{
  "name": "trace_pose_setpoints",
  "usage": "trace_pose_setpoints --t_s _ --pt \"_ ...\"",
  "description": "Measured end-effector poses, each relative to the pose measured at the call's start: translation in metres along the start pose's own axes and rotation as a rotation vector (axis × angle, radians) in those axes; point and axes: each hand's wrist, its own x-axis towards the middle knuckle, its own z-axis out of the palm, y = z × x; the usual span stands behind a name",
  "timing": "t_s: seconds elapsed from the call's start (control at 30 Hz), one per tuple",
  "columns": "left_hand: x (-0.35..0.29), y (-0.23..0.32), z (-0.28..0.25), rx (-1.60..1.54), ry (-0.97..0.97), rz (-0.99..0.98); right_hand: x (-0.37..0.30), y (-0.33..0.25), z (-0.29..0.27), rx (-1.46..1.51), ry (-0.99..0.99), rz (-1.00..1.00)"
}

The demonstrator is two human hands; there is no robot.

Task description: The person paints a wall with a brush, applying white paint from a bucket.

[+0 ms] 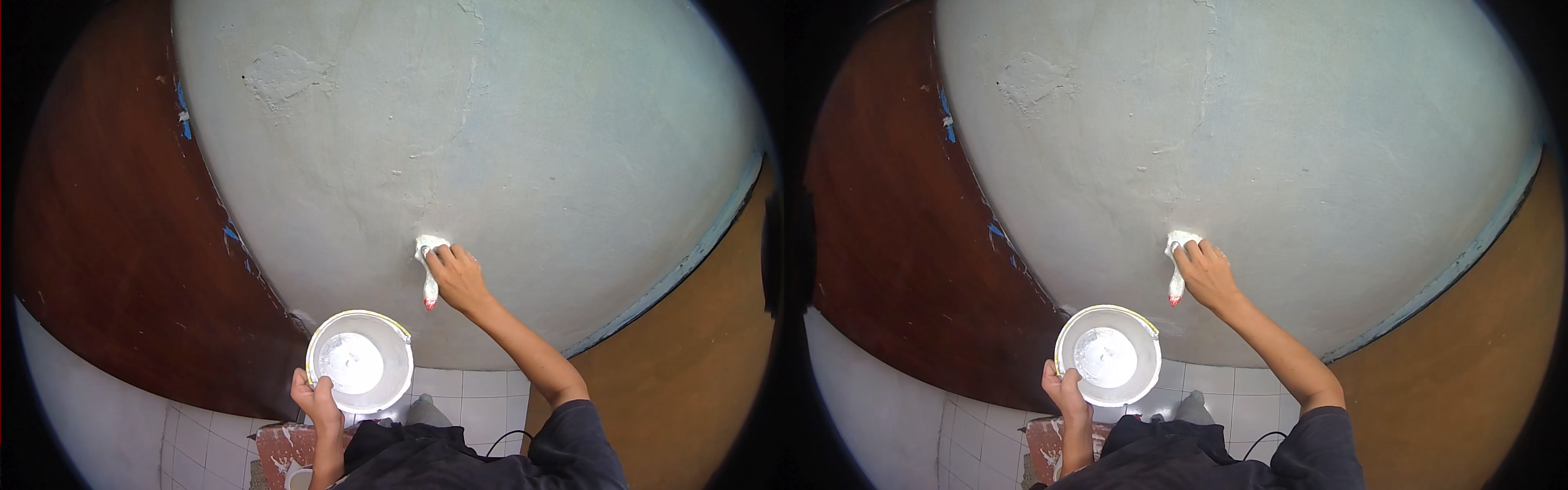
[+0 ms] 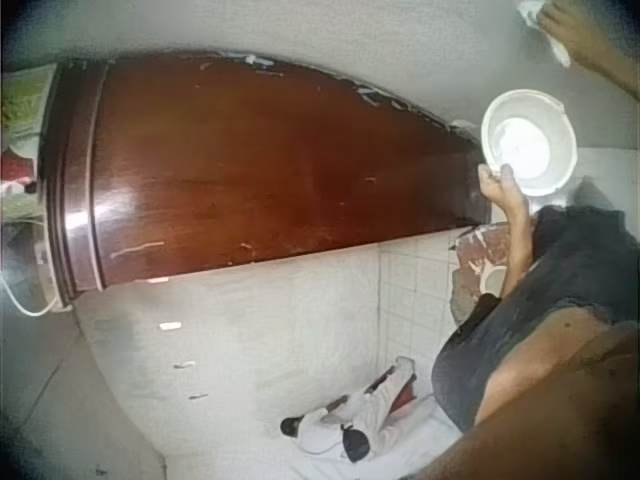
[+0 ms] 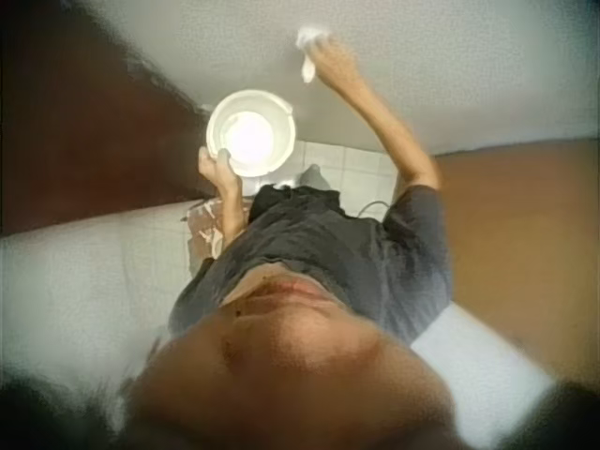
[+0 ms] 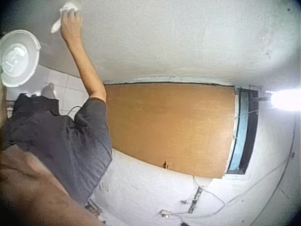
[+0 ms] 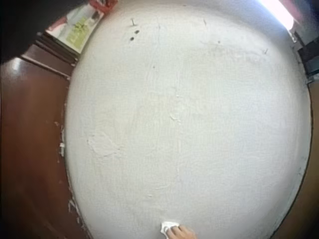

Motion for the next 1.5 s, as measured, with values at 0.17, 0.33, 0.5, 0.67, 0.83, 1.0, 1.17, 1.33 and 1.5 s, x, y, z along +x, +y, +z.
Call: trace_pose_setpoints --t_s 0.17,0.33,0.5,0.67,0.83,1.0,1.17,1.33,1.5 --pt "-0.003 0.004 -0.007 0.011 0.081 -0.024 0.051 0.029 -0.044 0.049 0.059 0.017" --pt "-0.008 -0.004 -0.010 -0.011 0.113 -0.023 0.115 0.051 -0.099 -0.114 0.339 0.072" --pt "-0.020 -0.003 -0.007 0.001 0.146 -0.058 0.044 0.023 -0.011 -0.057 0.210 0.077" --pt "-0.025 0.009 -0.008 0.010 0.151 -0.073 -0.049 -0.023 0.070 0.117 -0.162 0.043" --pt "-0.036 0.002 -0.010 0.025 0.216 -0.069 0.008 0.018 0.033 0.230 -0.006 0.096" --pt "-0.036 0.005 -0.005 0.016 0.269 -0.090 0.102 0.047 -0.017 0.071 0.202 0.175" --pt "-0.032 -0.009 0.008 0.024 0.317 -0.161 0.041 0.030 0.094 -0.017 0.057 0.021" --pt "-0.048 -0.004 0.006 0.023 0.386 -0.157 -0.058 -0.026 0.178 0.147 -0.293 -0.043" --pt "-0.058 -0.004 0.006 0.112 0.457 -0.146 -0.030 0.011 0.175 0.317 -0.214 0.049"
